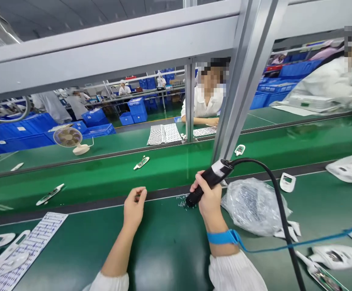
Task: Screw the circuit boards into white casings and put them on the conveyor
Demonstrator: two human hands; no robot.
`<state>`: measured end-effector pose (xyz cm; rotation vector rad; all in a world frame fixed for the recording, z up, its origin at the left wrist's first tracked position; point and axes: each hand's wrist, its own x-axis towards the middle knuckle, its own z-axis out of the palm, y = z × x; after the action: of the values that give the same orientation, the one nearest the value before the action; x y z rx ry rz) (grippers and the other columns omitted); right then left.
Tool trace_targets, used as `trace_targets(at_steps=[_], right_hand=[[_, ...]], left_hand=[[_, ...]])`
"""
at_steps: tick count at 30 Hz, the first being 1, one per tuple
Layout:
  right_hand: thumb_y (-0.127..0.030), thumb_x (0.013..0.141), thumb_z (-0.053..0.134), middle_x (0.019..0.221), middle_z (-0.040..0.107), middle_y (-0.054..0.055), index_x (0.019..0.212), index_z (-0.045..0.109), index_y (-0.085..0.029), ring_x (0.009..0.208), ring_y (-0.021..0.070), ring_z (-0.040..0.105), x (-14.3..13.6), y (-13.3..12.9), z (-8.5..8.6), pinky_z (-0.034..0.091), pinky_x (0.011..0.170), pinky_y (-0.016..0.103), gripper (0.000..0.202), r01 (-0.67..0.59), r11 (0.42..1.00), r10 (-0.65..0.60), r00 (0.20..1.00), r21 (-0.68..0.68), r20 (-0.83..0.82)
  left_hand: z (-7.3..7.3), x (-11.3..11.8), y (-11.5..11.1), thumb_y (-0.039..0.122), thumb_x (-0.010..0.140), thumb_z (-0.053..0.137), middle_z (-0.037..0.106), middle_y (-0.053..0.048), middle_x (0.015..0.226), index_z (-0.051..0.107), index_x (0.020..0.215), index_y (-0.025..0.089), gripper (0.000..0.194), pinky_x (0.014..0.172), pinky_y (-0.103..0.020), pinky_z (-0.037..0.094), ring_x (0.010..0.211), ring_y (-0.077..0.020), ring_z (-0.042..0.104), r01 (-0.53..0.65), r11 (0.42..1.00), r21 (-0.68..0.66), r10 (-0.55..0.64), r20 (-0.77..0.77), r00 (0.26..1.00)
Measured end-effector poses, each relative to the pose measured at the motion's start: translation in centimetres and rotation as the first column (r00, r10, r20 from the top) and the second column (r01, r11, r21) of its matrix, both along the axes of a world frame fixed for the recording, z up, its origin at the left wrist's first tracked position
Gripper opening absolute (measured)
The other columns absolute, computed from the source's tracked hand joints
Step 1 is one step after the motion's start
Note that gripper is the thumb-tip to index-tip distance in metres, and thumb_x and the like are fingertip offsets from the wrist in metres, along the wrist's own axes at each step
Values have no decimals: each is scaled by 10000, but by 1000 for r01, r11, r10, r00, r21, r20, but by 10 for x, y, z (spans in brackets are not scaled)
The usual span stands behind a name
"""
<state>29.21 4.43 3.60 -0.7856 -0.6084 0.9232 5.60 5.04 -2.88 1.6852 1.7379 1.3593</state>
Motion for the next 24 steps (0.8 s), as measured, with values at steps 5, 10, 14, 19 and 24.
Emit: trace_targets(at_steps=[5,10,14,19,24], right_hand=[[-364,679,820,506,561,-51,844,604,-189,425,144,531,2,-4,2,435,462,276,324,-29,1000,29,998,-3,48],[-385,672,812,503,554,-53,858,601,-192,414,143,521,10,-4,5,424,455,274,342,-58,998,59,995,-12,75],[-393,682,809,509,552,-57,852,592,-197,422,141,526,12,-4,3,415,463,268,338,-52,998,55,993,-33,109],[-418,690,790,512,535,-63,865,584,-207,430,143,513,8,-5,4,419,464,277,343,-62,998,64,995,-32,70],[-436,698,779,514,519,-61,868,584,-220,437,138,491,-1,-8,5,415,482,283,337,-190,982,190,982,-24,12]], left_hand=[[-4,26,-39,343,965,524,704,-50,905,669,873,212,216,766,-312,518,843,-196,652,209,976,68,-207,-31,978],[1,27,-35,283,969,500,690,-44,902,647,873,215,188,748,-307,518,812,-186,640,289,955,58,-284,-87,955],[0,27,-40,242,972,490,697,-50,930,654,903,215,180,767,-322,519,819,-188,643,333,942,37,-325,-143,935],[1,32,-46,232,973,513,714,-52,967,681,965,225,168,842,-361,517,917,-215,657,428,904,15,-414,-227,882],[3,39,-50,273,945,621,712,-58,1067,706,1093,237,175,875,-392,493,978,-234,635,476,878,-40,-464,-313,829]])
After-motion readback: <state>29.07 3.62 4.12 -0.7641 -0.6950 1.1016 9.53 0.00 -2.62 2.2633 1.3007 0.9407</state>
